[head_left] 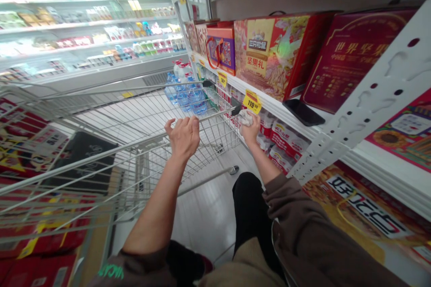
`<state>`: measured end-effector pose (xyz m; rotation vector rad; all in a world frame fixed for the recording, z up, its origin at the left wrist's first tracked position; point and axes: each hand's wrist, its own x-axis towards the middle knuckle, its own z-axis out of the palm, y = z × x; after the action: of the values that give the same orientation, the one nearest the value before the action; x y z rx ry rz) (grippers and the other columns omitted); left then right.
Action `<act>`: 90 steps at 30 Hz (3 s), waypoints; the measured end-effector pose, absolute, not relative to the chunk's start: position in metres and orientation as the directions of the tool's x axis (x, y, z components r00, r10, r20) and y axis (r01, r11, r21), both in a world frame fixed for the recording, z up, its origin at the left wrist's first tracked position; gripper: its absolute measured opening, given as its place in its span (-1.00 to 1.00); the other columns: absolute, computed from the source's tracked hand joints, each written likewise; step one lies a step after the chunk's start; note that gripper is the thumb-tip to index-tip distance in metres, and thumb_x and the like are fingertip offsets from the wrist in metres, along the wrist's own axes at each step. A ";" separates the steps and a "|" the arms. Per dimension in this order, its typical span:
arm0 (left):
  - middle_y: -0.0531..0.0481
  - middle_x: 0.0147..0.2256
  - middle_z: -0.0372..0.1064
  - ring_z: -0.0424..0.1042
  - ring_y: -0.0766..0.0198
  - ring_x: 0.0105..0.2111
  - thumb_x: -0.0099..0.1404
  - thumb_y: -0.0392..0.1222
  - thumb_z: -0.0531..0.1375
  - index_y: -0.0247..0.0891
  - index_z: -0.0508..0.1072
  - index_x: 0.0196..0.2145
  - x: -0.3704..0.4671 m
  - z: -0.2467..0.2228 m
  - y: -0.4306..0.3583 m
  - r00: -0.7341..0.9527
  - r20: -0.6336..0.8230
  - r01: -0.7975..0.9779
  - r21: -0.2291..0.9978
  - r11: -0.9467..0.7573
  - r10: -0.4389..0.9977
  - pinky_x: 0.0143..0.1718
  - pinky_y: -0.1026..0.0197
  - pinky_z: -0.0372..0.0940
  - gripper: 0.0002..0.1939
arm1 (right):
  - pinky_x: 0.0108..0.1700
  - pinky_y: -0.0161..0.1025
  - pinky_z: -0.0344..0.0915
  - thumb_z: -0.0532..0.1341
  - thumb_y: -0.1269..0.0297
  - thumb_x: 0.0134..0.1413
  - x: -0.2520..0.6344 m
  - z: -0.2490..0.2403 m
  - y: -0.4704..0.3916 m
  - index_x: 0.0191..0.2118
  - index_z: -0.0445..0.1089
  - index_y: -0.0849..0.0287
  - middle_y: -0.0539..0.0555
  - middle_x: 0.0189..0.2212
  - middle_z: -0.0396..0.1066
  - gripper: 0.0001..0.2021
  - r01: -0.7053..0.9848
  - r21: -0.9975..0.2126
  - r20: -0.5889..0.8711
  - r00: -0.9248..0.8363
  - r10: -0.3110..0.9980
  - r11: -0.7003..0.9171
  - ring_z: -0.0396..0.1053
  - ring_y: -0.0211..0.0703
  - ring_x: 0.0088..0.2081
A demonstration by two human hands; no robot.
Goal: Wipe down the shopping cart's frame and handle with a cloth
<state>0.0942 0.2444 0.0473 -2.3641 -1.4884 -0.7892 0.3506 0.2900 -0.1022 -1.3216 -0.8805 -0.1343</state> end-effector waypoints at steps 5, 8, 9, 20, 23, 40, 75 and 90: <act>-0.09 -0.25 0.50 0.42 0.02 -0.09 0.58 -0.03 -0.32 -0.09 0.49 -0.09 0.094 0.048 0.245 0.334 0.557 0.887 0.088 -0.454 0.761 0.27 -0.15 -0.11 -0.42 | 0.21 0.03 0.32 0.18 0.55 -0.06 0.317 -0.106 0.287 0.01 0.54 0.20 0.17 -0.09 0.36 -0.53 0.555 -0.798 0.600 0.693 0.400 0.235 0.34 -0.02 0.02; -0.09 -0.24 0.50 0.41 0.03 -0.09 0.58 -0.03 -0.30 -0.10 0.49 -0.09 0.094 0.047 0.246 0.332 0.551 0.880 0.111 -0.461 0.766 0.27 -0.15 -0.11 -0.43 | 0.26 0.00 0.28 0.14 0.62 -0.07 0.297 -0.107 0.276 0.04 0.55 0.12 0.18 0.02 0.35 -0.45 0.690 -0.683 0.701 0.525 0.483 0.241 0.30 -0.02 0.11; -0.09 -0.24 0.50 0.41 0.03 -0.10 0.57 -0.04 -0.30 -0.11 0.49 -0.09 0.094 0.047 0.246 0.330 0.554 0.878 0.115 -0.464 0.764 0.27 -0.15 -0.11 -0.44 | 0.26 -0.01 0.28 0.13 0.63 -0.06 0.296 -0.107 0.273 0.05 0.56 0.09 0.17 0.05 0.34 -0.44 0.719 -0.653 0.716 0.485 0.502 0.237 0.29 -0.03 0.12; -0.08 -0.27 0.49 0.39 0.05 -0.15 0.59 -0.06 -0.27 -0.14 0.51 -0.11 0.094 0.041 0.250 0.334 0.618 0.874 0.080 -0.480 0.712 0.24 -0.12 -0.09 -0.45 | 0.22 -0.03 0.24 0.12 0.63 0.03 0.293 -0.092 0.265 0.09 0.55 0.02 0.16 0.09 0.34 -0.43 0.765 -0.634 0.670 0.470 0.574 0.113 0.25 0.00 0.11; -0.08 -0.26 0.50 0.39 0.06 -0.14 0.59 -0.06 -0.28 -0.13 0.51 -0.10 0.093 0.041 0.250 0.342 0.616 0.873 0.071 -0.482 0.710 0.24 -0.11 -0.08 -0.45 | 0.23 -0.05 0.24 0.12 0.62 0.05 0.290 -0.093 0.262 0.07 0.56 0.01 0.14 0.08 0.35 -0.46 0.767 -0.628 0.674 0.453 0.584 0.130 0.26 -0.02 0.12; -0.09 -0.23 0.49 0.38 0.06 -0.11 0.59 -0.06 -0.28 -0.14 0.49 -0.09 0.092 0.042 0.246 0.354 0.602 0.873 0.061 -0.483 0.716 0.23 -0.11 -0.06 -0.45 | 0.23 0.08 0.28 0.11 0.60 0.12 0.253 -0.087 0.256 0.25 0.38 0.07 0.27 0.23 0.20 -0.41 0.810 -0.587 0.641 0.456 0.617 0.010 0.21 0.07 0.21; -0.32 0.32 0.20 -0.19 -0.22 0.50 0.50 -0.01 0.05 -0.16 0.37 0.33 0.005 0.019 0.210 0.127 0.666 0.915 0.207 -0.346 0.735 0.46 -0.42 -0.53 -0.48 | 0.32 0.14 0.21 0.07 0.56 0.09 0.239 -0.079 0.269 0.21 0.38 0.19 0.28 0.09 0.27 -0.45 0.560 -0.829 0.493 0.726 0.479 0.004 0.22 0.08 0.23; -0.29 0.33 0.20 -0.30 -0.20 0.53 0.49 -0.03 0.07 -0.12 0.37 0.33 0.012 0.024 0.207 0.124 0.650 0.903 0.240 -0.357 0.750 0.46 -0.41 -0.43 -0.49 | 0.29 0.10 0.24 0.08 0.53 0.13 0.221 -0.075 0.265 0.20 0.40 0.21 0.30 0.08 0.30 -0.48 0.535 -0.845 0.464 0.737 0.491 -0.005 0.25 0.08 0.19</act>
<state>0.0125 0.2070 0.0239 -2.1850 -1.6394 -1.0539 0.2206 0.2646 -0.0755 -1.6389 -0.8371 -0.0416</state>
